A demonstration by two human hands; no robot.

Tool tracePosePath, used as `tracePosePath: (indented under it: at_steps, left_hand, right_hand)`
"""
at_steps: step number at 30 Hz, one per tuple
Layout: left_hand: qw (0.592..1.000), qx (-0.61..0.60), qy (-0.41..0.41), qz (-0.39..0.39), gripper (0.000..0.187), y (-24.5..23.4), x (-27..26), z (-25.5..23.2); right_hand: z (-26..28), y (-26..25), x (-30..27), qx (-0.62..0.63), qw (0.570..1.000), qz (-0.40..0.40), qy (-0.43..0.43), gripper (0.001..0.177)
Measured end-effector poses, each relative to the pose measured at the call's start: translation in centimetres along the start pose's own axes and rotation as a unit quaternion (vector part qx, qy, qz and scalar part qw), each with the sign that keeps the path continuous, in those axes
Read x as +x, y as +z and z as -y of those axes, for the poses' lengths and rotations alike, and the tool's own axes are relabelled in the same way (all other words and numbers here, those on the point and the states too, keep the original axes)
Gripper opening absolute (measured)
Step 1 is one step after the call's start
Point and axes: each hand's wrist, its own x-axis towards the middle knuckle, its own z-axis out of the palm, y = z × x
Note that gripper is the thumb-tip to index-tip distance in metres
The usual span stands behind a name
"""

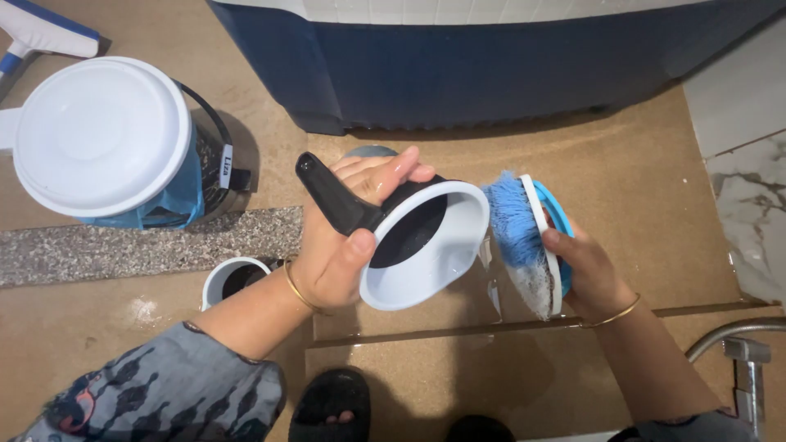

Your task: Scrubbing and rinsing plastic jugs and a wall in a bathroom setting.

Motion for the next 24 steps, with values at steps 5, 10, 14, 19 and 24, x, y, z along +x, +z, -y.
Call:
tracePosePath:
  at_steps: [5,10,14,19,24]
  left_hand:
    - [0.996,-0.084,-0.043,-0.007,0.076,0.4,-0.5,-0.4]
    - [0.937,-0.315,-0.152,-0.023,0.089,0.5,-0.8,-1.0]
    - [0.925,-0.345,-0.161,-0.019,0.091,0.4,-0.8,-1.1]
    - [0.911,-0.354,-0.209,-0.029,0.079,0.9,-1.0,0.1]
    - [0.747,-0.421,-0.501,-0.119,0.057,3.7,-3.4,4.3]
  right_hand:
    - [0.0,0.0,0.1,0.003,0.999,0.033,-0.017,0.07]
    - [1.2,1.2,-0.2,-0.039,0.999,0.014,-0.004,0.066]
    - [1.4,1.8,-0.3,-0.101,0.991,-0.062,0.065,0.065]
    - [-3.5,2.2,1.5,-0.409,0.855,-0.137,0.288,0.072]
    - [-7.8,-1.0,-2.5,-0.5,0.838,-0.078,0.203,0.068]
